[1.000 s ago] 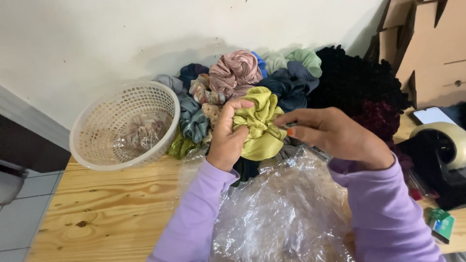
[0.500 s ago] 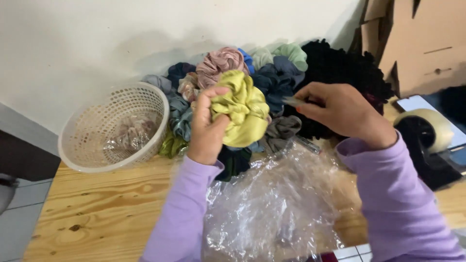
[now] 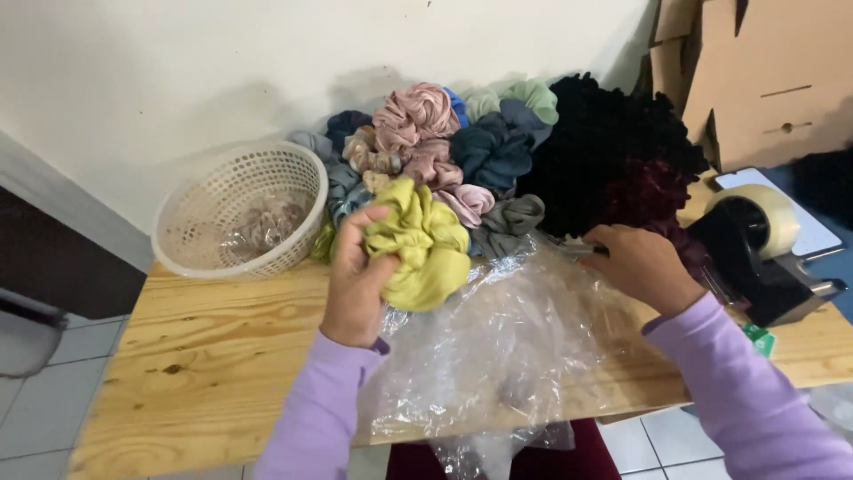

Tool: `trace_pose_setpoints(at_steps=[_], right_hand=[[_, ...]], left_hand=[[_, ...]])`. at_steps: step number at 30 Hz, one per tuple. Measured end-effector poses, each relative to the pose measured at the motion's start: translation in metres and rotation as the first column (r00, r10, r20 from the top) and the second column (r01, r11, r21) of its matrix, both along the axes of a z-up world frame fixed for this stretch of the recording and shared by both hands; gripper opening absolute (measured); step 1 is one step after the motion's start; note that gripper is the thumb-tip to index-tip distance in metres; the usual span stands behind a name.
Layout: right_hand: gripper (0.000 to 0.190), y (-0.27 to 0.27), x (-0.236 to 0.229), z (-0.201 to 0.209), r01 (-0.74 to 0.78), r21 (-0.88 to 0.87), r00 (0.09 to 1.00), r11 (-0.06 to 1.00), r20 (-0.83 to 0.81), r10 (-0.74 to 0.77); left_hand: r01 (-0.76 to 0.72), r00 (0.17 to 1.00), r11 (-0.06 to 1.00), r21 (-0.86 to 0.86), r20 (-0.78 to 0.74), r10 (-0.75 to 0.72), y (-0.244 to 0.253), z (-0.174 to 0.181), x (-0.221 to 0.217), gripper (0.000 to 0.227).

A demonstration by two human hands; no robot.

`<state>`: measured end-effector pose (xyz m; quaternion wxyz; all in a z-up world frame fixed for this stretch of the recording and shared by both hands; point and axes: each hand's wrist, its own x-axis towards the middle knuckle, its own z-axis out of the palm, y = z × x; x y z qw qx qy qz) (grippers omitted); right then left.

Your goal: The person uses a specialized hook tool to pull loose threads from fabric scrunchies and then places the scrunchies into a clear plastic bag.

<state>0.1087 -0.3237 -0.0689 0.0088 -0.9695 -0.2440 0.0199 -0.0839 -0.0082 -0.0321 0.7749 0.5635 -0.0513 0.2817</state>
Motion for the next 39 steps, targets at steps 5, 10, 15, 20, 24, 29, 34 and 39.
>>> trace_pose_setpoints(at_steps=[5,10,15,20,24,29,34,39], right_hand=[[0.067,0.006,-0.043,0.042,-0.134,0.375,0.99,0.917,0.017,0.138],[0.113,0.043,-0.108,0.083,0.093,0.954,0.683,0.286,-0.27,0.679],[0.038,0.041,-0.12,0.101,0.216,0.938,0.904,0.27,-0.297,0.308],[0.025,-0.002,-0.121,0.118,0.431,0.862,0.878,0.268,-0.469,0.096],[0.035,-0.016,-0.124,0.118,0.442,0.856,0.87,0.269,-0.482,0.105],[0.021,-0.024,-0.121,0.131,0.392,0.878,0.918,0.275,-0.393,-0.055],[0.023,-0.035,-0.087,0.127,0.279,0.93,0.959,0.242,-0.284,-0.012],[0.068,-0.009,-0.033,0.12,0.231,0.969,0.844,0.089,-0.245,0.477]], left_hand=[[0.11,0.994,0.989,-0.102,0.023,-0.108,-0.036,-0.009,-0.006,0.056],[0.238,0.969,0.97,-0.046,0.075,-0.234,-0.087,-0.006,0.011,0.061],[0.283,0.951,0.943,0.172,0.076,-0.299,-0.1,0.014,0.001,0.074],[-0.05,0.984,0.363,0.93,0.108,-0.14,-0.086,-0.009,-0.008,0.086],[-0.097,0.995,0.038,0.995,0.097,0.011,-0.097,-0.023,0.006,0.018],[-0.272,0.962,0.398,0.876,0.26,0.087,-0.077,-0.014,0.05,0.004],[-0.202,0.97,0.764,0.612,0.232,0.071,-0.039,0.013,0.066,0.009],[-0.09,0.974,0.972,0.218,-0.186,0.132,0.005,0.02,0.075,0.03]])
